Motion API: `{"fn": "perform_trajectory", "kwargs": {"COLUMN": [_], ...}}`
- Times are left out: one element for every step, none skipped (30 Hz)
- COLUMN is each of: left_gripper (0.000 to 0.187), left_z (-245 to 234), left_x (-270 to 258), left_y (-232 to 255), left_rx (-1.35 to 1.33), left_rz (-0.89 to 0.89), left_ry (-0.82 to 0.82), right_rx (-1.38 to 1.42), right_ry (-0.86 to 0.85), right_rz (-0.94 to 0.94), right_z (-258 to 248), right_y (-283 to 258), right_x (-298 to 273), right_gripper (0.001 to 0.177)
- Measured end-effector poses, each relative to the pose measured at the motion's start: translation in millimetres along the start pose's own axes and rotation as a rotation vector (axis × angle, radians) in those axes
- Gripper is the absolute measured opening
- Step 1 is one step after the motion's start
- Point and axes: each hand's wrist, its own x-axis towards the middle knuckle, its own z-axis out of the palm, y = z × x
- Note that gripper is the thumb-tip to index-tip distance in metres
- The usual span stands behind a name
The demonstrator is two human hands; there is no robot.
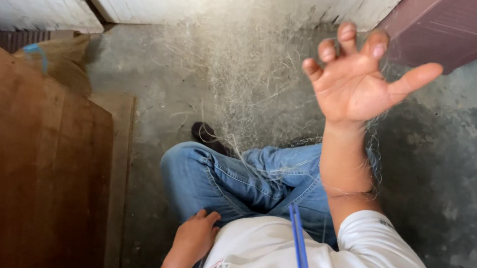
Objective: The person repairs a fine-mesh fishing net by threading the net into a clip with both hands, then pulling and cutting the net with the clip.
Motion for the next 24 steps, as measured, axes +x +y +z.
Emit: {"fn": "perform_trajectory", "kwargs": {"left_gripper": [0.036, 0.036, 0.036, 0.026, 0.017, 0.017, 0.022, 0.032, 0.032, 0.033, 0.036, 0.036, 0.031, 0.032, 0.032, 0.029, 0.028, 0.028, 0.020, 0.013, 0.013, 0.013, 0.015, 0.015], "left_z": [7, 15, 22, 29, 34, 39, 42, 45, 64, 82, 101, 115, 129, 142, 150, 158, 167, 168, 168, 167, 143, 119, 95, 89], "left_x": [-1, -1, -3, -5, -4, -6, -8, -12, -8, -4, -3, -5, -7, -10, -12, -15, -17, -17, -16, -16, -19, -23, -28, -20], "left_y": [1, 3, 0, -3, -6, -12, -18, -24, -34, -45, -56, -57, -60, -64, -62, -60, -58, -61, -63, -66, -54, -41, -29, -25], "left_rx": [0.000, -0.001, -0.002, -0.032, -0.060, -0.059, -0.115, -0.171, -0.165, -0.222, -0.280, -0.277, -0.283, -0.286, -0.281, -0.250, -0.219, -0.216, -0.230, -0.241, -0.239, -0.389, -0.540, -0.538], "left_rz": [-0.016, -0.032, -0.032, 0.043, 0.118, 0.119, 0.160, 0.201, 0.200, 0.164, 0.122, 0.116, -0.031, -0.179, -0.183, -0.393, -0.603, -0.607, -0.443, -0.275, -0.279, -0.379, -0.473, -0.472], "left_ry": [0.034, 0.067, 0.060, 0.090, 0.128, 0.126, 0.130, 0.134, 0.131, 0.290, 0.453, 0.454, 0.633, 0.811, 0.812, 0.800, 0.788, 0.792, 0.876, 0.957, 0.967, 0.898, 0.822, 0.827], "right_rx": [0.003, 0.006, 0.006, -0.003, -0.013, -0.014, -0.010, -0.007, -0.007, 0.000, 0.013, 0.019, 0.016, 0.013, 0.018, 0.015, 0.012, 0.017, 0.006, -0.006, -0.001, -0.033, -0.070, -0.069], "right_ry": [-0.015, -0.029, -0.022, 0.052, 0.119, 0.120, 0.111, 0.102, 0.104, 0.114, 0.121, 0.120, 0.108, 0.095, 0.095, 0.092, 0.087, 0.084, 0.066, 0.047, 0.039, 0.048, 0.062, 0.058], "right_rz": [-0.008, -0.015, -0.013, -0.006, -0.001, -0.002, 0.008, 0.018, 0.012, 0.014, 0.019, 0.016, 0.022, 0.028, 0.025, 0.029, 0.034, 0.032, 0.033, 0.033, 0.030, 0.028, 0.026, 0.023], "right_z": [-5, -12, -12, -13, -15, -18, -21, -23, -27, -30, -33, -36, -38, -40, -41, -41, -41, -43, -45, -46, -44, -42, -39, -41], "right_y": [-6, -13, -19, -26, -32, -36, -39, -43, -45, -48, -49, -52, -53, -54, -56, -57, -58, -59, -59, -58, -55, -52, -50, -47], "right_x": [-2, -4, -11, -19, -25, -25, -26, -26, -28, -30, -30, -29, -27, -26, -23, -21, -18, -17, -14, -11, -10, -9, -9, -8], "right_gripper": [0.074, 0.073, 0.073, 0.072, 0.071, 0.071, 0.069, 0.067, 0.067, 0.067, 0.067, 0.067, 0.064, 0.060, 0.060, 0.057, 0.054, 0.054, 0.052, 0.051, 0.051, 0.048, 0.046, 0.046]}}
